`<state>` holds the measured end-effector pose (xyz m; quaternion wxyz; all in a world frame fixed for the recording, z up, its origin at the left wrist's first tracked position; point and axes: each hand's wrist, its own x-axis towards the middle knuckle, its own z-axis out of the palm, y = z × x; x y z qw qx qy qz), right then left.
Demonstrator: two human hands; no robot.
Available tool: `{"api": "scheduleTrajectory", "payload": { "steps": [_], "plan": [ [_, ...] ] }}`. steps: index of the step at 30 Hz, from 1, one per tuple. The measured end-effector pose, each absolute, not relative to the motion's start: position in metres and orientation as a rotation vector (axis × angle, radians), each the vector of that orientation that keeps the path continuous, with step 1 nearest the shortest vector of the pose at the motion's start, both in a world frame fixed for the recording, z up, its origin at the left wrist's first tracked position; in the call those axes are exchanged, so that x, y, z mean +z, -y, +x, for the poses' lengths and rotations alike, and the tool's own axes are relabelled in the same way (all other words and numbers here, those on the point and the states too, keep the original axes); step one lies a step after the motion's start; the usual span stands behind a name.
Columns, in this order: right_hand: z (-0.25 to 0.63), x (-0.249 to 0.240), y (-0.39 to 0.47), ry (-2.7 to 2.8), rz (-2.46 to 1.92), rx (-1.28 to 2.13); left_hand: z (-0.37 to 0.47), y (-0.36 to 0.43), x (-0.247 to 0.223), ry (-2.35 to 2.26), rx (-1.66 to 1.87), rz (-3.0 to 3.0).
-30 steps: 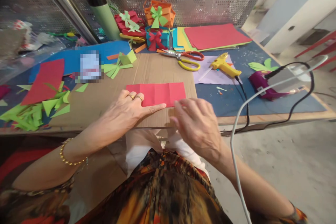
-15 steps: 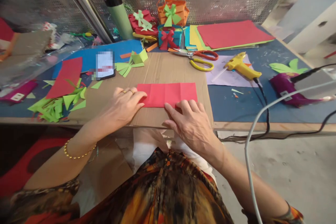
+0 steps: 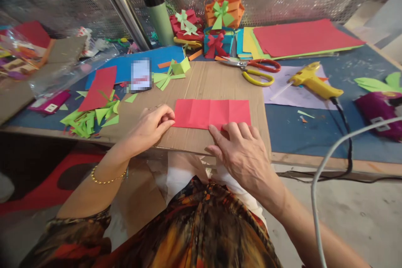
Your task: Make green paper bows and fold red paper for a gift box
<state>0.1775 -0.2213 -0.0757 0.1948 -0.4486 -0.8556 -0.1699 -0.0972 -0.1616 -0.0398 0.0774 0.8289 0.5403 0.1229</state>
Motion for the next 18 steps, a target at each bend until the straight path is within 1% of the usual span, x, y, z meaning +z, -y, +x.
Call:
{"api": "scheduleTrajectory", "payload": {
  "steps": [3,8,14,18],
  "plan": [
    [0.177,-0.075,0.221,2.42,-1.266,-0.474,-0.094,0.169,-0.042,-1.571,0.386,2.695],
    [0.176,-0.076,0.22,2.415,-1.263,-0.464,-0.088,0.191,-0.045,-1.237,0.362,3.105],
    [0.174,-0.075,0.221,2.407,-1.277,-0.49,-0.069,0.205,-0.053,-1.333,0.439,3.177],
    [0.174,-0.075,0.221,2.4,-1.242,-0.485,-0.049,0.206,-0.062,-1.23,0.502,3.225]
  ]
}}
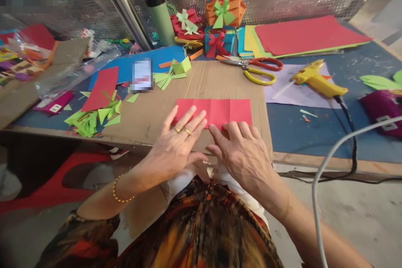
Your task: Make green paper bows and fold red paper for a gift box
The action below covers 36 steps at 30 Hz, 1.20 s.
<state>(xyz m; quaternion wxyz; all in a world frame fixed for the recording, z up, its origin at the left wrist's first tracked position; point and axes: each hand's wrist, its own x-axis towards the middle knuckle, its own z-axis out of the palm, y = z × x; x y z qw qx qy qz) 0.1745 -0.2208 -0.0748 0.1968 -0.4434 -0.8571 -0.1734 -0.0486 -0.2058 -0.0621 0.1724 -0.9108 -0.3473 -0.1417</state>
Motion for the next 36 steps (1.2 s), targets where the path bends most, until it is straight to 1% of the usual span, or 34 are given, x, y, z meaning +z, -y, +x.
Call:
{"api": "scheduleTrajectory", "payload": {
  "steps": [8,17,25,31,36],
  "plan": [
    [0.176,-0.074,0.221,2.402,-1.226,-0.491,-0.039,0.216,-0.081,1.079,-0.428,-2.5],
    [0.176,-0.076,0.222,2.397,-1.216,-0.558,-0.063,0.228,-0.085,1.345,-0.424,-2.318],
    [0.177,-0.076,0.22,2.388,-1.189,-0.556,-0.072,0.231,-0.084,1.35,-0.435,-2.306],
    [0.176,-0.076,0.221,2.373,-1.209,-0.541,-0.046,0.228,-0.079,1.154,-0.39,-2.425],
    [0.177,-0.078,0.222,2.367,-1.219,-0.512,-0.027,0.23,-0.08,1.169,-0.384,-2.341]
  ]
}}
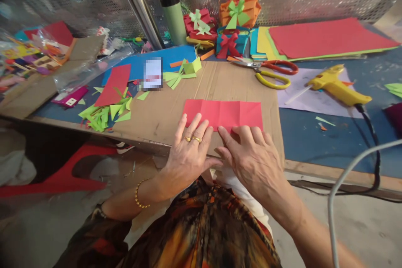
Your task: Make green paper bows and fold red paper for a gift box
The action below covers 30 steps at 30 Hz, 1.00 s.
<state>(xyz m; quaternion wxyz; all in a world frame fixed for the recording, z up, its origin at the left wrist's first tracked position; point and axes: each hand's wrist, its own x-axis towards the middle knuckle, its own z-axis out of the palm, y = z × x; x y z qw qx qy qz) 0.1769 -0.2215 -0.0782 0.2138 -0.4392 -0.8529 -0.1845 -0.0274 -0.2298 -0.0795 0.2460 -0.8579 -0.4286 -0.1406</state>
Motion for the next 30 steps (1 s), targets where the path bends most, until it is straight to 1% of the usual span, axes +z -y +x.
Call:
{"api": "scheduleTrajectory", "payload": {
  "steps": [4,10,21,30],
  "plan": [
    [0.177,-0.078,0.221,2.381,-1.187,-0.53,-0.028,0.234,-0.083,1.187,-0.351,-2.308],
    [0.177,-0.079,0.22,2.366,-1.177,-0.54,-0.03,0.236,-0.091,1.193,-0.4,-2.291],
    [0.178,-0.079,0.22,2.359,-1.176,-0.552,-0.032,0.241,-0.087,1.294,-0.381,-2.31],
    [0.178,-0.079,0.222,2.36,-1.22,-0.493,-0.043,0.244,-0.086,1.412,-0.362,-2.303]
  ]
}}
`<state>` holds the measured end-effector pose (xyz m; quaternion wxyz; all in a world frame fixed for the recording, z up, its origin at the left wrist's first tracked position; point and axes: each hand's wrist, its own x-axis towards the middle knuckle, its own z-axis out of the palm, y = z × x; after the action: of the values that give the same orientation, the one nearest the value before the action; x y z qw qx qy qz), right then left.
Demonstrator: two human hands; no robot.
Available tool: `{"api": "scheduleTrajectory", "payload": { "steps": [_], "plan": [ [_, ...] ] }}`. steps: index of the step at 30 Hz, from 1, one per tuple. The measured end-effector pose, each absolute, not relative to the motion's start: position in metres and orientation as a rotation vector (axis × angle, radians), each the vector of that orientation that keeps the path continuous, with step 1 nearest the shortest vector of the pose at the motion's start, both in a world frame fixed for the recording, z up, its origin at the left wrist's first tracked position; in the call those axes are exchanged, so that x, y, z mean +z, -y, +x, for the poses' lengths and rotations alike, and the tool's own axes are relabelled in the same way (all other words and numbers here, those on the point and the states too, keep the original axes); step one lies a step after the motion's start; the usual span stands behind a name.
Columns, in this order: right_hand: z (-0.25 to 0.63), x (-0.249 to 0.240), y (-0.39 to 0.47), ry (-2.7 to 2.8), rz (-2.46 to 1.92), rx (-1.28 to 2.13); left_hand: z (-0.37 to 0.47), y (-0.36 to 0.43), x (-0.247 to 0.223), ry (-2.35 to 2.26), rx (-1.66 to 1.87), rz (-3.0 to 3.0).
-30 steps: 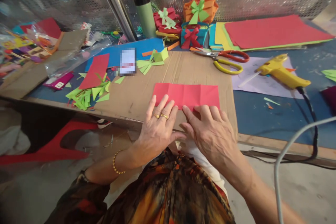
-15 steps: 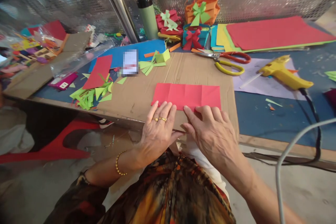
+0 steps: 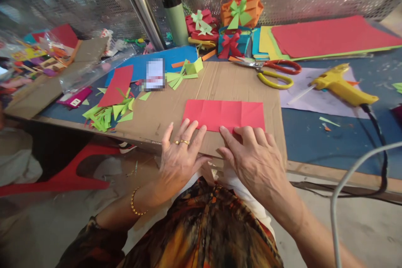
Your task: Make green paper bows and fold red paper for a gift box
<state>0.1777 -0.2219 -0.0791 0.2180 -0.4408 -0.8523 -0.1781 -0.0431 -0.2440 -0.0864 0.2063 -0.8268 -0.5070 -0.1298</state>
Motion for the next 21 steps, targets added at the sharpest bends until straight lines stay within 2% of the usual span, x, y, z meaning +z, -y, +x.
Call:
{"api": "scheduleTrajectory", "payload": {
  "steps": [12,21],
  "plan": [
    [0.178,-0.079,0.221,2.358,-1.198,-0.521,-0.049,0.242,-0.089,1.435,-0.392,-2.284],
    [0.176,-0.08,0.223,2.353,-1.277,-0.475,-0.059,0.232,-0.092,1.27,-0.58,-2.313]
  ]
}}
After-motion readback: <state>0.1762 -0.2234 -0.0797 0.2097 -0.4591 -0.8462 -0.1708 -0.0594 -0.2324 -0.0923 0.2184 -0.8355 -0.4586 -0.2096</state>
